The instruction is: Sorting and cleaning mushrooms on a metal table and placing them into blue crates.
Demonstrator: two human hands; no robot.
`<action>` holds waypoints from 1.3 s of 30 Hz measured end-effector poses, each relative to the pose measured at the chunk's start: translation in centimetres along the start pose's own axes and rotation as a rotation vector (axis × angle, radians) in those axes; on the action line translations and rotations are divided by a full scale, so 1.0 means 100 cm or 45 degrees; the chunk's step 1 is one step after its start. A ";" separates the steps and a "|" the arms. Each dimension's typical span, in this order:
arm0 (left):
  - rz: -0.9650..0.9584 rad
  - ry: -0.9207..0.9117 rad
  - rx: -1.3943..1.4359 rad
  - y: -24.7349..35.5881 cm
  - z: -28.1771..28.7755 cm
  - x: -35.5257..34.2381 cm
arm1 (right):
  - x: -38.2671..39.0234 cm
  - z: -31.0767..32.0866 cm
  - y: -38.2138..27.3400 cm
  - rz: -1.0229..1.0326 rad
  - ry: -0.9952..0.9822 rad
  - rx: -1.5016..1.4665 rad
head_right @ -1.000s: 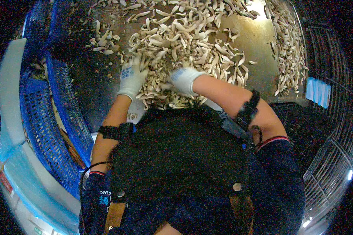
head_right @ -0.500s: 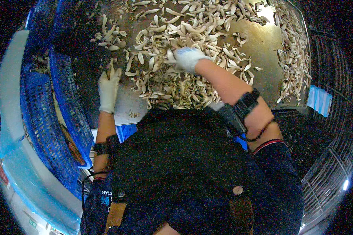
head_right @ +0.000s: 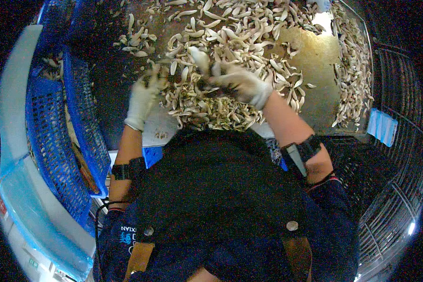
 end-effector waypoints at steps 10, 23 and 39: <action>-0.048 -1.131 0.325 0.092 -0.071 0.033 | 0.033 -0.003 0.043 0.201 0.200 0.126; -0.508 -0.594 -1.135 0.014 -0.112 -0.006 | 0.187 0.089 0.022 -0.436 0.625 1.423; 0.031 -0.484 0.515 -0.013 -0.031 0.013 | 0.011 0.052 0.002 0.268 1.006 1.644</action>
Point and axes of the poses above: each hand's wrist, its own x-axis away from the middle knuckle, its own z-axis out of the back of the hand, y = z × x, the point moved 2 cm from there along -x, towards the middle knuckle, and after that the axes turned 8 degrees about -z, right-handed, at the moved point
